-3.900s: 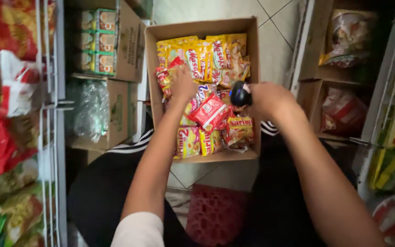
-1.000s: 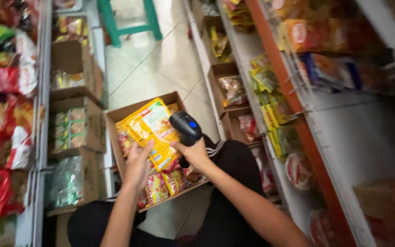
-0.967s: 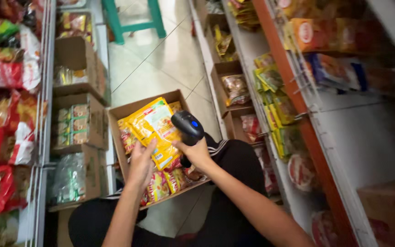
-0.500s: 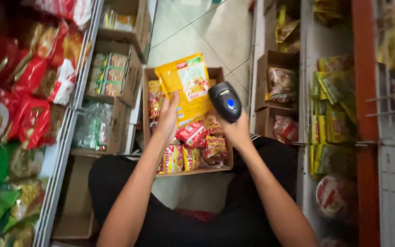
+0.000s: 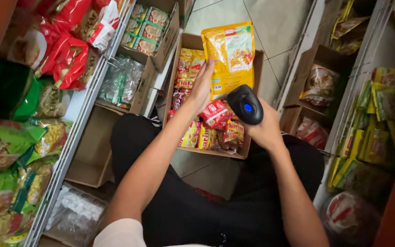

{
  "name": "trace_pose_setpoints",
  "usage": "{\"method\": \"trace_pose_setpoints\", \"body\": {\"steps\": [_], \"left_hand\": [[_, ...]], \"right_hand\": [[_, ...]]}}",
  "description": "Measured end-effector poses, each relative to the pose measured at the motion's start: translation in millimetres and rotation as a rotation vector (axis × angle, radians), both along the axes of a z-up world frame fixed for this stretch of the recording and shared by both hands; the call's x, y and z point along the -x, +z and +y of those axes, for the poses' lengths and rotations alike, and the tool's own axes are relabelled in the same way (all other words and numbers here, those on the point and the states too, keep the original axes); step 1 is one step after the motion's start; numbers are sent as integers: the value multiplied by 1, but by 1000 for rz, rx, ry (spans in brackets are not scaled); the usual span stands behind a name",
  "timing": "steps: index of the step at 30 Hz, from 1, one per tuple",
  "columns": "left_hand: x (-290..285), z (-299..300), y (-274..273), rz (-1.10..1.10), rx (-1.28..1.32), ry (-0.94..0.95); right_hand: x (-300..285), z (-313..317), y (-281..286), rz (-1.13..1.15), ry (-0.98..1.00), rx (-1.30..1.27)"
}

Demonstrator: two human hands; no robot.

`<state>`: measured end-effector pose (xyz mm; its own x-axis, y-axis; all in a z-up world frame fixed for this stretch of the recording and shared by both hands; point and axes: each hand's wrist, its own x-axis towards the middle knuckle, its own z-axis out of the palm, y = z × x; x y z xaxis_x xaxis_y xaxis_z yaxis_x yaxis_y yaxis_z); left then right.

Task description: The person scans packaged food items from store shelves using a handheld scanner and places them into a cardboard box on the floor. They move items between the shelves and the box, handling snack packets and yellow pouches.

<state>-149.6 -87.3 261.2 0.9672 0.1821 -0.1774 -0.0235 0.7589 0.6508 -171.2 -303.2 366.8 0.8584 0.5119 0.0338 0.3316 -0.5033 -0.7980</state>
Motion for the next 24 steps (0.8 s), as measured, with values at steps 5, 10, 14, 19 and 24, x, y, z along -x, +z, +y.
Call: {"method": "trace_pose_setpoints", "body": {"steps": [5, 10, 14, 19, 24], "left_hand": [[0, -6, -3, -89, 86, 78], [-4, -7, -8, -53, 47, 121], [-4, -4, -9, -68, 62, 108], [-1, -2, -2, -81, 42, 49], [1, 0, 2, -114, 62, 11]], "right_hand": [[16, 15, -10, 185, 53, -137], [24, 23, -9, 88, 49, -89], [24, 23, -9, 19, 42, -115], [20, 20, -8, 34, -9, -69], [18, 21, -5, 21, 9, -110]]}}
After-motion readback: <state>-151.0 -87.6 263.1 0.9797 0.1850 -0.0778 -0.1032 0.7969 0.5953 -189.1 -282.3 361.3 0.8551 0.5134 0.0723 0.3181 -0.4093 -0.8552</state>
